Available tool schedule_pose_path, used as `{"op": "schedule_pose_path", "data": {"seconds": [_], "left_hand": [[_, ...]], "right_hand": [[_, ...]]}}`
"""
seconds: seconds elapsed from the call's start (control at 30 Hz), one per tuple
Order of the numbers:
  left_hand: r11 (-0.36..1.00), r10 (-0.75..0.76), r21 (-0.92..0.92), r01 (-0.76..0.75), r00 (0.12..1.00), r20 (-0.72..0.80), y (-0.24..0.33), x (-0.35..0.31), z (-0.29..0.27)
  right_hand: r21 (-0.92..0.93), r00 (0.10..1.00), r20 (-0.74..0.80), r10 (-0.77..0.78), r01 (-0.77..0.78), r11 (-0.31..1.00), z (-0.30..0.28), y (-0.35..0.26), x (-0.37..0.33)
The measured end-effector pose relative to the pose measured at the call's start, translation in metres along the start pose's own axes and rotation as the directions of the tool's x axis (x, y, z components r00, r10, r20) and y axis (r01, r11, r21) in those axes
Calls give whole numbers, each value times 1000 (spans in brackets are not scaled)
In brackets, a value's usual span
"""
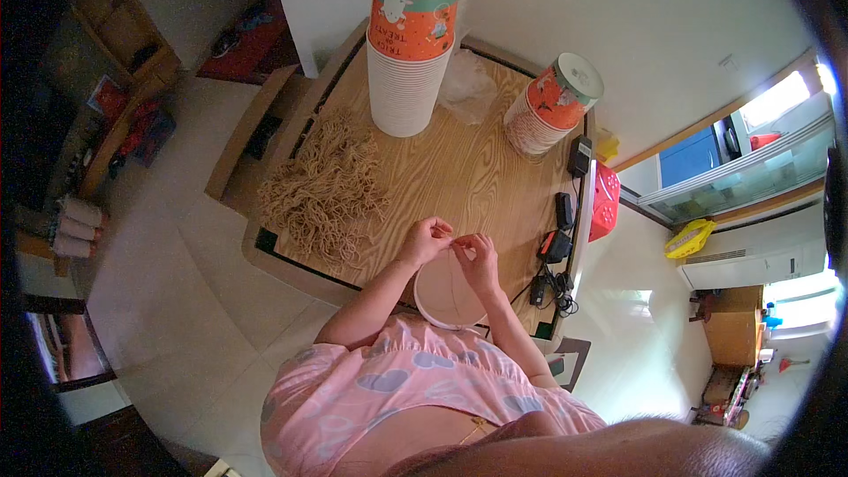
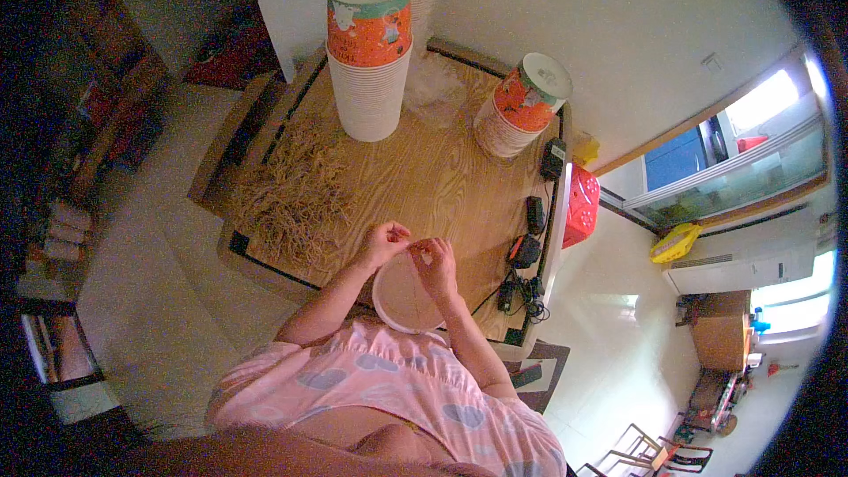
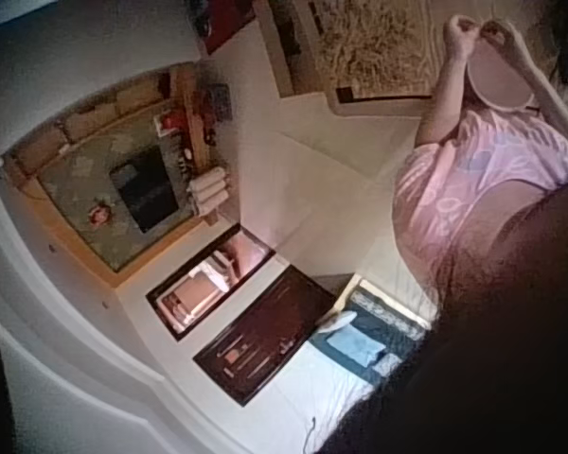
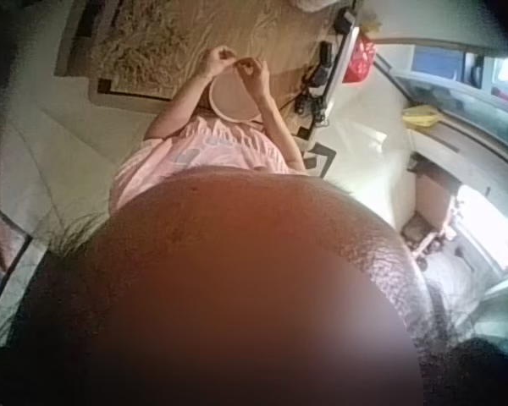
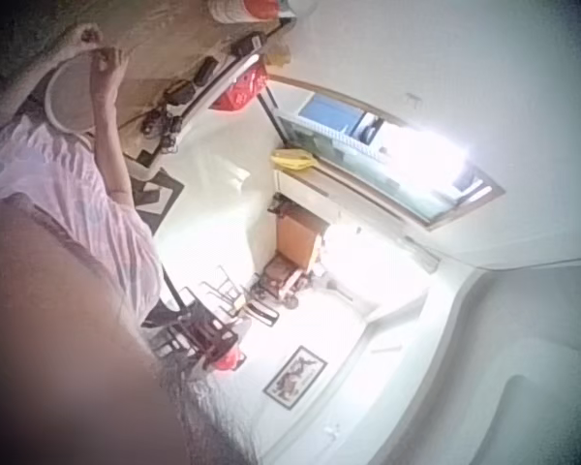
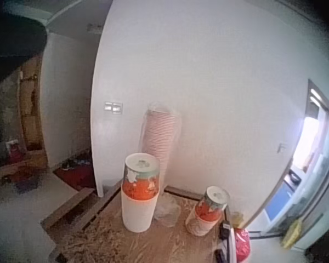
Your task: Packaging shredded material into paper cups.
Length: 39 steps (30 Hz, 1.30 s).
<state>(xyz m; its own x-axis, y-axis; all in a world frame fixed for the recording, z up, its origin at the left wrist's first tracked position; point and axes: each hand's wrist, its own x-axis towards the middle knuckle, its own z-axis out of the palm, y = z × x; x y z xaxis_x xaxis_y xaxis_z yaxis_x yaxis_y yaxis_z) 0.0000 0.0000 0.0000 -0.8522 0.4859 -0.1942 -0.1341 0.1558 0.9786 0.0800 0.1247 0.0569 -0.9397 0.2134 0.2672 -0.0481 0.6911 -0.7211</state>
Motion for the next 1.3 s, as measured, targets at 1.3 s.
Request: {"op": "schedule_pose_path", "data": {"seconds": [1.3], "left_hand": [[909,-108,-399,119,993,49,-4,-4,8]], "right_hand": [[119,993,-69,94,-85,989,5,5,-2]]}}
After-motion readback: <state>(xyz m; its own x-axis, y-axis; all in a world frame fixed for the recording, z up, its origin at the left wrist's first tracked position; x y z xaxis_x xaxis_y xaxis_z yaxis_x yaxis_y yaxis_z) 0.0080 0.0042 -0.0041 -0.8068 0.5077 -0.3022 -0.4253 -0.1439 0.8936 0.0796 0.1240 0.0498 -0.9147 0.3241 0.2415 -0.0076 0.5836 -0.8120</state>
